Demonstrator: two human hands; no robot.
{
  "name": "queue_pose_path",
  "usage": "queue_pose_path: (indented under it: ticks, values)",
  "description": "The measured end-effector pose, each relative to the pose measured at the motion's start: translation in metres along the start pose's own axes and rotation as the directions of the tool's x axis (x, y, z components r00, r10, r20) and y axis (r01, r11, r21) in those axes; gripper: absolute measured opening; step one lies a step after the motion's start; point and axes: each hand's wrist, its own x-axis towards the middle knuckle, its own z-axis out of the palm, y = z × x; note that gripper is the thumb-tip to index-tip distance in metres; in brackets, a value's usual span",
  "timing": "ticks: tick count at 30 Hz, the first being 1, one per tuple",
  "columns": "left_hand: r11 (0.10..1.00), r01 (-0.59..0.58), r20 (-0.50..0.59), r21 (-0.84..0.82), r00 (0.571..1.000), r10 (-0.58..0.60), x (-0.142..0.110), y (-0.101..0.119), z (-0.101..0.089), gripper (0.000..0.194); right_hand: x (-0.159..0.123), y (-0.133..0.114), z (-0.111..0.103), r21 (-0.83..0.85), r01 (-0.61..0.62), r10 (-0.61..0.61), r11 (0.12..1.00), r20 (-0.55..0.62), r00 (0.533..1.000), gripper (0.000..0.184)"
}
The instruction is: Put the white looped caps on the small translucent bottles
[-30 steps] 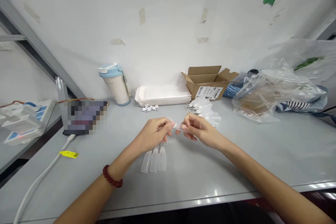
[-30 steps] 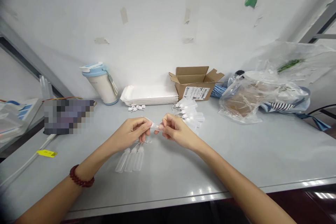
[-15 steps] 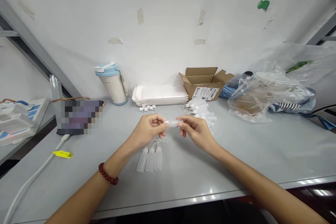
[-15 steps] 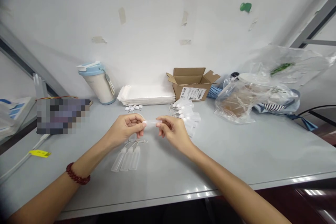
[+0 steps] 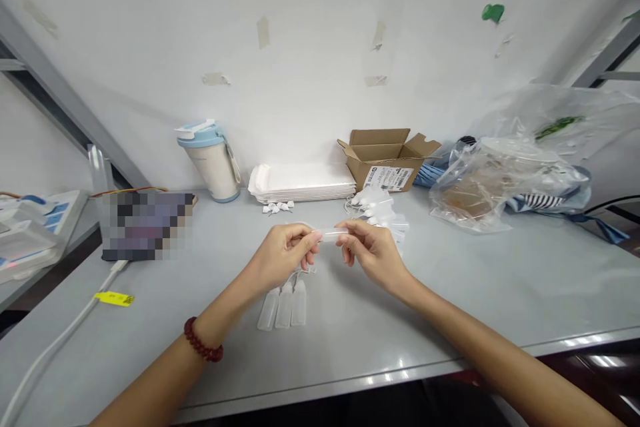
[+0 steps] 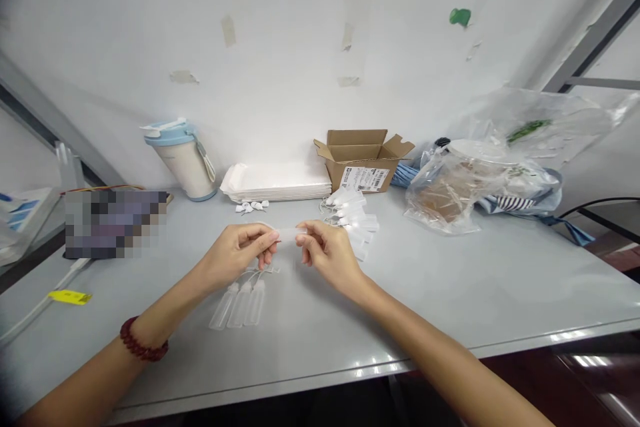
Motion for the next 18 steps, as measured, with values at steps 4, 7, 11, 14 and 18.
queue_pose_path:
  ticks: [4, 7, 11, 14, 18]
  values:
    - [0.983, -0.121, -0.071, 0.141, 0.989, 0.132, -0.0016, -0.0045, 0.0021, 0.017, -0.0012, -0.0007, 0.0002, 0.018, -0.040, 0.040, 0.999, 0.000, 0.999, 0.018]
    - [0.981, -0.134, -0.086, 0.141, 0.985, 0.147, -0.0014, -0.0062, 0.0018, 0.015, -0.0015, -0.0028, 0.0015, 0.064, -0.086, 0.087, 0.994, -0.013, 0.996, 0.019]
    - [0.994, -0.039, -0.084, 0.105, 0.995, 0.048, -0.0011, -0.0022, -0.0007, 0.026, -0.0028, -0.0051, 0.0042, 0.110, -0.129, 0.132, 0.986, -0.017, 0.991, 0.021]
    - [0.990, 0.032, -0.091, 0.137, 0.996, -0.019, -0.0012, 0.0001, -0.0019, 0.037, -0.0044, -0.0035, 0.0058, 0.110, -0.144, 0.144, 0.983, 0.009, 0.990, 0.020]
    - [0.965, 0.068, -0.067, 0.252, 0.996, -0.053, -0.0018, -0.0011, -0.0010, 0.042, -0.0059, -0.0005, 0.0062, 0.104, -0.158, 0.156, 0.982, 0.032, 0.987, 0.021]
